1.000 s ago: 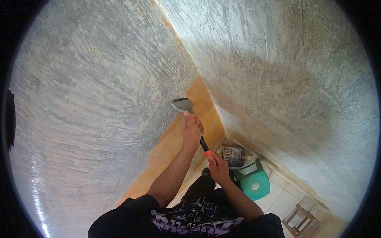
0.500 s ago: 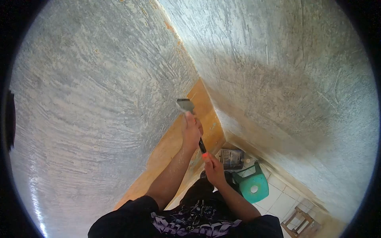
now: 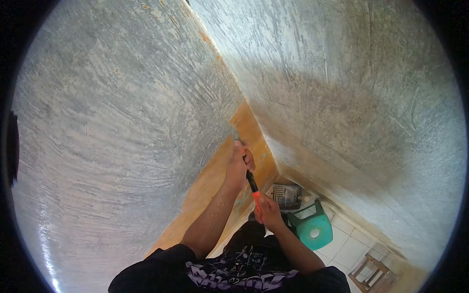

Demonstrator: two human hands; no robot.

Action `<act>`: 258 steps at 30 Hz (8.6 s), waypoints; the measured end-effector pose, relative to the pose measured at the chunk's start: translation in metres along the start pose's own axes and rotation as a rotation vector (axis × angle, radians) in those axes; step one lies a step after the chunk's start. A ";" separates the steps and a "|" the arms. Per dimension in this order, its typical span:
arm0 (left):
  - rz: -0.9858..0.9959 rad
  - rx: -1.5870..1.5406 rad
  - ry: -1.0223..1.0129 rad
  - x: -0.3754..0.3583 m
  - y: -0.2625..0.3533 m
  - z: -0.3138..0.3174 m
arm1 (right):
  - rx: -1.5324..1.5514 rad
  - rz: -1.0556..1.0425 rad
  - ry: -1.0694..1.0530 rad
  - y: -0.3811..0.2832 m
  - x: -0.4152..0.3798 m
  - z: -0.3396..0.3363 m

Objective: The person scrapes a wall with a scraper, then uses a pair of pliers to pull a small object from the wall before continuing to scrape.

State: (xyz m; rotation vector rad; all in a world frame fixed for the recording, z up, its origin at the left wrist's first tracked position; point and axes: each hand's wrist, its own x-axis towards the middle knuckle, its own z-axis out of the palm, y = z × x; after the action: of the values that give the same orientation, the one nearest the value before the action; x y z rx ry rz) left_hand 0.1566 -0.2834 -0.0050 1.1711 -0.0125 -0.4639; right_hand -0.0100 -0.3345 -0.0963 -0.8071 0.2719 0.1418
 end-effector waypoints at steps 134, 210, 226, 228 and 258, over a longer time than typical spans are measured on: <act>0.060 0.442 0.090 0.023 -0.010 -0.006 | 0.188 0.130 0.078 -0.016 -0.025 0.042; 0.035 -0.170 0.034 -0.059 -0.037 -0.044 | -1.025 -0.652 0.232 0.022 -0.036 -0.020; 0.250 -0.305 0.330 -0.273 -0.021 -0.159 | -0.790 0.361 -0.545 0.027 -0.070 0.041; 0.300 -0.373 0.359 -0.297 -0.021 -0.172 | -0.832 0.429 -0.607 0.034 -0.078 0.057; 0.406 -0.647 0.093 -0.183 -0.038 -0.146 | -1.006 0.191 -0.577 -0.014 0.017 0.006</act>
State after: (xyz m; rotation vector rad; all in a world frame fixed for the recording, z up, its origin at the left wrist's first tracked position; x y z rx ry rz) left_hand 0.0141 -0.1008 -0.0557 0.5284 -0.0175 -0.0368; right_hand 0.0106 -0.3389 -0.0875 -1.6830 -0.3131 0.7145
